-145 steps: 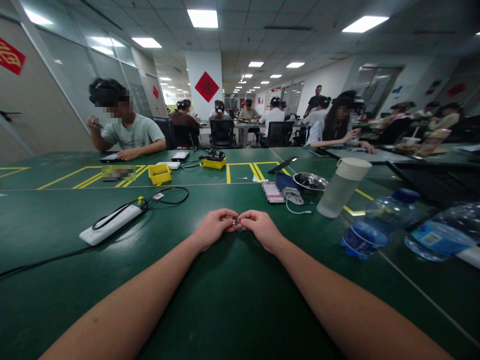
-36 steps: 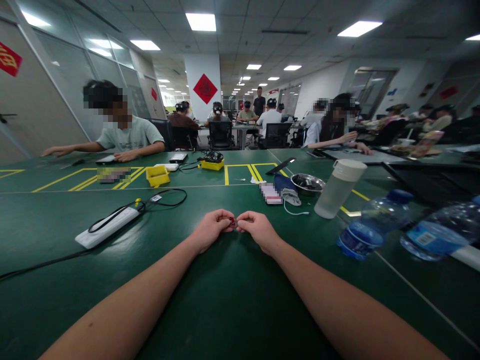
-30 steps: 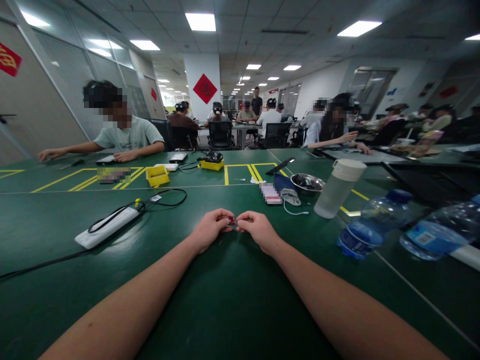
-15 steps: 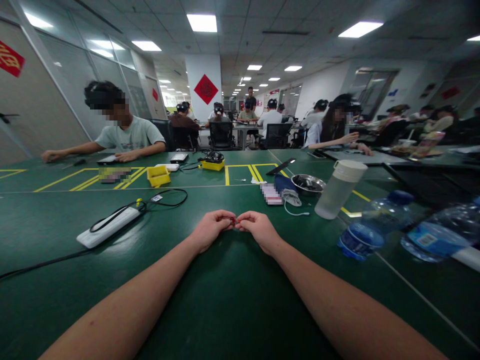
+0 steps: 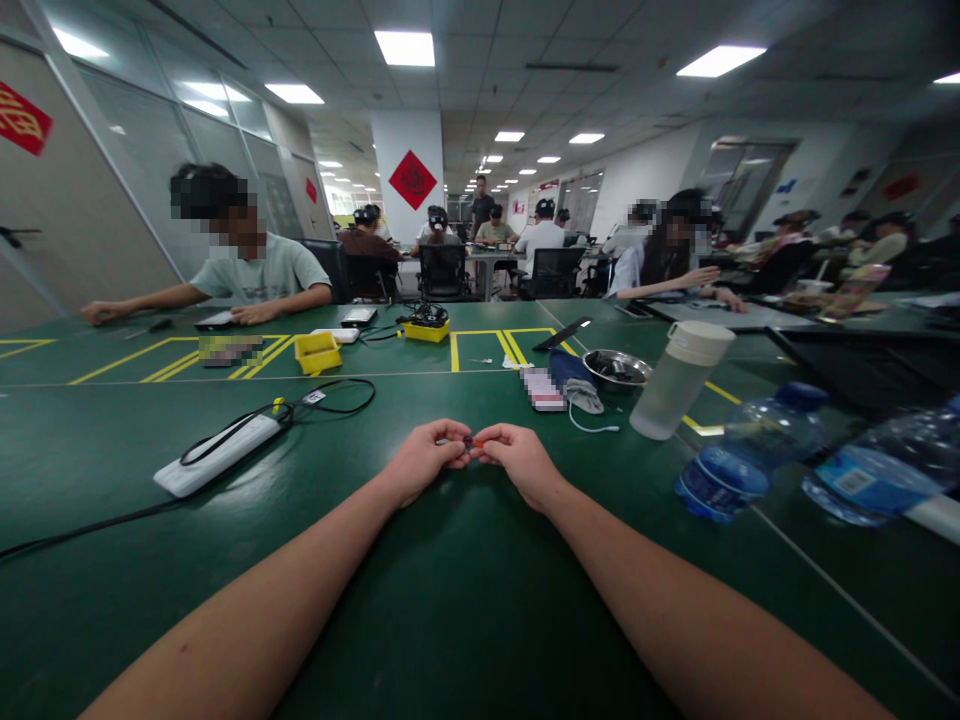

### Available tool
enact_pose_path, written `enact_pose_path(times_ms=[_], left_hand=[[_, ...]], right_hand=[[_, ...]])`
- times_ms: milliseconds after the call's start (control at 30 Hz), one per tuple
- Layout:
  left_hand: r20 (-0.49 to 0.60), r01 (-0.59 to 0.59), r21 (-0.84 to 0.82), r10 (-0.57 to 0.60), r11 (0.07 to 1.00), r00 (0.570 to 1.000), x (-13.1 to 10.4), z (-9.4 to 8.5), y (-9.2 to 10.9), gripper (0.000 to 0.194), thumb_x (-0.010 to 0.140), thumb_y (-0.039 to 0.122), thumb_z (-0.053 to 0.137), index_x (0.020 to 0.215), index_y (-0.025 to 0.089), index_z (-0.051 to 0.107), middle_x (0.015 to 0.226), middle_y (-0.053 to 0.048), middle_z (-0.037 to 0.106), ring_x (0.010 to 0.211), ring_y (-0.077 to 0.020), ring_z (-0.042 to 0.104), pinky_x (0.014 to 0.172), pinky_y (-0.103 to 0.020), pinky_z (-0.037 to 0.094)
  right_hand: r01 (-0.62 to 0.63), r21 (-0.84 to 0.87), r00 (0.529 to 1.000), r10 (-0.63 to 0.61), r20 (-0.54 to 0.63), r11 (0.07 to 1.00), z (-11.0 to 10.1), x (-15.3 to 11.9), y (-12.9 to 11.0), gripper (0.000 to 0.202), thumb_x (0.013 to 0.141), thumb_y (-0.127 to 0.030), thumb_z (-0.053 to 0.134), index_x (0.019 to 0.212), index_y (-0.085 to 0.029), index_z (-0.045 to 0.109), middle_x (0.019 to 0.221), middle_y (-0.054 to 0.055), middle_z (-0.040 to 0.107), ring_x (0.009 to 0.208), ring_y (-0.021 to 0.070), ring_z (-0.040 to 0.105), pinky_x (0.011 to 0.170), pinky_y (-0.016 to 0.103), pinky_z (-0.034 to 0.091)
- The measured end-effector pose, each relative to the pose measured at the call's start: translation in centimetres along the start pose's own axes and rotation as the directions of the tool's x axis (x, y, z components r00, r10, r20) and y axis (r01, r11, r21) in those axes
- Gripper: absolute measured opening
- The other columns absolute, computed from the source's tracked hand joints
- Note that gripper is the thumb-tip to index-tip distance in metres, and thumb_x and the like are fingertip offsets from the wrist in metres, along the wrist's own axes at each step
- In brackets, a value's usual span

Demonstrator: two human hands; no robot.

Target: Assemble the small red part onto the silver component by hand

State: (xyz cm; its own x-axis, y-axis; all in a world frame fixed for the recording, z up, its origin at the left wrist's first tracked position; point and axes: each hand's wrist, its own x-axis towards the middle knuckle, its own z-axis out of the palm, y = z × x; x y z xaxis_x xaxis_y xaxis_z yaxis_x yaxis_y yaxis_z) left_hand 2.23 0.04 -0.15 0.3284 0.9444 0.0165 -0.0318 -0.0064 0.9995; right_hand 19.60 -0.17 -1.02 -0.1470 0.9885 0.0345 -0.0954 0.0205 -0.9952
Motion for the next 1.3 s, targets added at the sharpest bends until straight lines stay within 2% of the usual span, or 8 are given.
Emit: enact_pose_path(times_ms=[333, 467, 700, 833, 1133, 1300], left_hand=[[0.012, 0.009, -0.031, -0.009, 0.999, 1.000, 0.33, -0.48, -0.65, 0.017, 0.079, 0.015, 0.063, 0.096, 0.015, 0.064, 0.092, -0.006, 0.065, 0.080, -0.0122, 0.066, 0.077, -0.026, 0.053], [0.015, -0.003, -0.016, 0.003, 1.000, 1.000, 0.35, -0.49, -0.72, 0.019, 0.078, 0.017, 0.064, 0.097, 0.014, 0.064, 0.092, -0.006, 0.065, 0.080, -0.0133, 0.066, 0.078, -0.027, 0.053], [0.012, -0.061, 0.138, 0.060, 0.989, 0.998, 0.11, -0.28, -0.27, 0.025, 0.075, 0.019, 0.065, 0.100, 0.015, 0.064, 0.089, -0.004, 0.066, 0.066, -0.0091, 0.058, 0.064, -0.022, 0.047], [-0.002, -0.056, 0.162, 0.057, 0.985, 0.998, -0.02, -0.16, -0.02, 0.027, 0.074, 0.021, 0.066, 0.100, 0.015, 0.064, 0.088, -0.004, 0.067, 0.064, -0.0099, 0.058, 0.063, -0.023, 0.046], [0.033, -0.030, 0.011, 0.030, 0.999, 0.999, 0.28, -0.22, -0.34, 0.027, 0.077, 0.016, 0.063, 0.104, 0.014, 0.062, 0.091, -0.006, 0.067, 0.075, -0.0125, 0.063, 0.069, -0.025, 0.050], [0.041, -0.039, 0.034, 0.038, 0.999, 0.998, 0.32, -0.36, -0.47, 0.025, 0.076, 0.016, 0.063, 0.101, 0.015, 0.064, 0.088, -0.005, 0.067, 0.072, -0.0108, 0.061, 0.066, -0.023, 0.049]], right_hand=[[0.058, -0.095, 0.998, -0.060, -0.023, 0.994, 0.04, -0.17, 0.15, 0.015, 0.067, -0.017, 0.068, 0.082, -0.014, 0.067, 0.075, 0.004, 0.070, 0.069, 0.0160, 0.066, 0.065, 0.027, 0.050], [0.058, -0.075, 0.998, -0.060, -0.016, 0.996, -0.01, -0.01, 0.31, 0.014, 0.068, -0.016, 0.067, 0.082, -0.014, 0.066, 0.075, 0.004, 0.070, 0.071, 0.0170, 0.067, 0.067, 0.027, 0.050], [0.017, -0.025, 1.000, -0.017, -0.005, 1.000, 0.20, -0.08, 0.06, 0.013, 0.067, -0.014, 0.064, 0.079, -0.013, 0.066, 0.076, 0.006, 0.071, 0.075, 0.0173, 0.069, 0.070, 0.028, 0.051], [0.028, -0.046, 1.000, -0.028, 0.014, 0.999, 0.21, -0.12, 0.05, 0.013, 0.067, -0.014, 0.064, 0.080, -0.013, 0.066, 0.077, 0.006, 0.071, 0.073, 0.0166, 0.068, 0.069, 0.027, 0.051], [0.055, -0.061, 0.998, -0.055, 0.001, 0.997, 0.00, -0.04, 0.22, 0.015, 0.067, -0.015, 0.066, 0.082, -0.013, 0.067, 0.077, 0.006, 0.072, 0.074, 0.0175, 0.069, 0.070, 0.028, 0.051], [0.044, -0.038, 0.999, -0.045, -0.012, 0.998, 0.00, 0.17, 0.46, 0.015, 0.067, -0.013, 0.063, 0.082, -0.014, 0.067, 0.077, 0.005, 0.072, 0.077, 0.0183, 0.069, 0.073, 0.029, 0.052]])
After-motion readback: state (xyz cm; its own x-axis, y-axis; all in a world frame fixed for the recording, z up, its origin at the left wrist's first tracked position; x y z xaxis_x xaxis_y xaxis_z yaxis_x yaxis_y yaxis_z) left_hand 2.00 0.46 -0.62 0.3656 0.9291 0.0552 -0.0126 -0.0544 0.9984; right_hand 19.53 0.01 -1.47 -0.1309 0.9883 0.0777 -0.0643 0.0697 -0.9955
